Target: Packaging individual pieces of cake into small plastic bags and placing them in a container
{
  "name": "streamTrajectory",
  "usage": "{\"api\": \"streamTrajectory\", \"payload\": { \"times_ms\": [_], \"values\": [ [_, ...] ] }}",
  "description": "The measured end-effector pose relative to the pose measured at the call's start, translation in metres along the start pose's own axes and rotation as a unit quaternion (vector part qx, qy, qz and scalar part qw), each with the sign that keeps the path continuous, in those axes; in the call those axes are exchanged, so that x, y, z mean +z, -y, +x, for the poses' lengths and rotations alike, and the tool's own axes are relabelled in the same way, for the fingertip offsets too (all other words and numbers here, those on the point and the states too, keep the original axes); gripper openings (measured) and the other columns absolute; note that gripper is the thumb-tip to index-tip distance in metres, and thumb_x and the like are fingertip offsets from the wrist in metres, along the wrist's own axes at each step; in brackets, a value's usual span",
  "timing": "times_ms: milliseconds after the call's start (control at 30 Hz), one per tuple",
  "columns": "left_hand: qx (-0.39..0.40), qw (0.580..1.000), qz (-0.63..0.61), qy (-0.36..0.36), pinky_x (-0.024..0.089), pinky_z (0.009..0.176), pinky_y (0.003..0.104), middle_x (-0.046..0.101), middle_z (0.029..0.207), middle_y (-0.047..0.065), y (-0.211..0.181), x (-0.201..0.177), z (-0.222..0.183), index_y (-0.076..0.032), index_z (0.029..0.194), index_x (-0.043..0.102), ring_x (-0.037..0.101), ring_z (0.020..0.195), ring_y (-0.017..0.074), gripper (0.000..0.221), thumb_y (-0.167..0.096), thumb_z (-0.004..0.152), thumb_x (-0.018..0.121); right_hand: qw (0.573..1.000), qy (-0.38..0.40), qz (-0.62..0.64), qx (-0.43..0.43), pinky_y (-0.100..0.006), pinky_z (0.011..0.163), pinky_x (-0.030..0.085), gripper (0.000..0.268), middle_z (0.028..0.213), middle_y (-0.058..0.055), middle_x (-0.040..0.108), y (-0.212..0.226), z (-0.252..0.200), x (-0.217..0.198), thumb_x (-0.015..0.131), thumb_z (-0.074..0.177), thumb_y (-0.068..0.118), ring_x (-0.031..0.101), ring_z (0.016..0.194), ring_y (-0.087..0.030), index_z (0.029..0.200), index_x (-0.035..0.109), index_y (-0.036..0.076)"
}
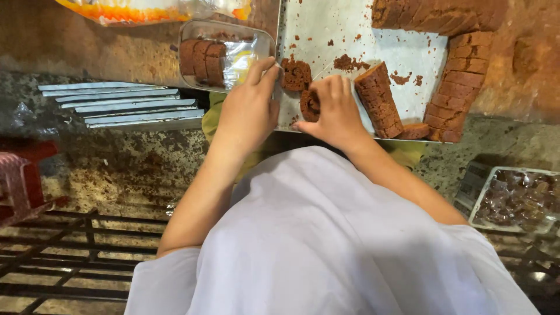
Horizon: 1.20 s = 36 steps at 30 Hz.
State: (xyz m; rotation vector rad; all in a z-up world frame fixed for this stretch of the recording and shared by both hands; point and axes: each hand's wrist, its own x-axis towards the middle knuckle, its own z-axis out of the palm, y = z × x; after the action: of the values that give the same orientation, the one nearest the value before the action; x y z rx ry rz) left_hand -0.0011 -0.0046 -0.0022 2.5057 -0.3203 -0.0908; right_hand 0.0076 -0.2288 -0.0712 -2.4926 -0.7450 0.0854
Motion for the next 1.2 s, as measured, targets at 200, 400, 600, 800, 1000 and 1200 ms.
{"api": "streamTrajectory", "payload": {
  "times_ms": [200,400,600,800,1000,1200],
  "values": [
    [0.011,1.000,-0.018,-0.018,0.055,0.072,0.056,0.051,0.144,0.017,-0.001,0.001,0.000,0.002,0.133,0.055,0.064,0.115,0.0430,0.056,0.002,0.077,0.055,0.933,0.071,0.234,0.262,-0.043,0.083,0.064,0.046,0.112,-0.020,0.065,0.014,0.013,-0.045,0.058,0.098,0.012,0.069,0.089,-0.029,0.141,0.043,0.008],
    [0.018,0.999,-0.029,-0.001,0.056,0.074,0.057,0.050,0.146,0.017,-0.006,0.009,0.001,0.002,0.135,0.054,0.065,0.112,0.0452,0.058,0.000,0.077,0.058,0.985,0.008,0.099,0.138,-0.055,0.081,0.051,0.034,0.126,-0.017,0.063,-0.022,0.001,-0.019,0.049,0.108,0.027,0.065,0.108,-0.042,0.136,0.056,0.009],
    [0.010,0.998,-0.057,0.004,0.057,0.078,0.057,0.049,0.146,0.019,-0.013,0.010,0.000,0.003,0.134,0.055,0.062,0.121,0.0445,0.056,0.002,0.078,0.057,0.931,-0.015,0.246,0.270,-0.049,0.090,0.059,0.032,0.122,-0.017,0.069,-0.022,0.006,-0.015,0.074,0.093,0.014,0.067,0.111,-0.037,0.119,0.056,0.020],
    [-0.006,0.992,-0.124,0.029,0.063,0.074,0.055,0.051,0.139,0.012,-0.035,0.012,0.003,0.000,0.133,0.058,0.071,0.095,0.0486,0.057,-0.003,0.076,0.063,0.878,-0.093,0.459,0.101,-0.030,0.092,0.052,0.046,0.119,-0.008,0.060,-0.008,-0.016,-0.042,0.084,0.087,0.007,0.060,0.109,-0.016,0.127,0.062,0.006],
    [0.064,0.992,-0.108,-0.022,0.064,0.079,0.052,0.052,0.140,0.013,-0.046,0.019,0.012,0.001,0.134,0.058,0.073,0.098,0.0435,0.057,-0.003,0.079,0.070,0.976,-0.119,0.173,-0.056,-0.039,0.073,0.058,0.035,0.108,-0.008,0.068,0.026,-0.008,-0.063,0.083,0.084,0.001,0.070,0.092,-0.029,0.117,0.078,0.013],
    [0.078,0.990,-0.116,-0.034,0.064,0.080,0.052,0.047,0.145,0.018,-0.053,0.013,0.012,0.006,0.141,0.051,0.071,0.106,0.0474,0.062,-0.002,0.082,0.069,0.965,-0.200,0.166,-0.038,-0.042,0.083,0.058,0.037,0.110,-0.015,0.065,0.024,-0.013,-0.070,0.088,0.089,0.012,0.070,0.101,-0.036,0.118,0.068,0.000]
  ]
}}
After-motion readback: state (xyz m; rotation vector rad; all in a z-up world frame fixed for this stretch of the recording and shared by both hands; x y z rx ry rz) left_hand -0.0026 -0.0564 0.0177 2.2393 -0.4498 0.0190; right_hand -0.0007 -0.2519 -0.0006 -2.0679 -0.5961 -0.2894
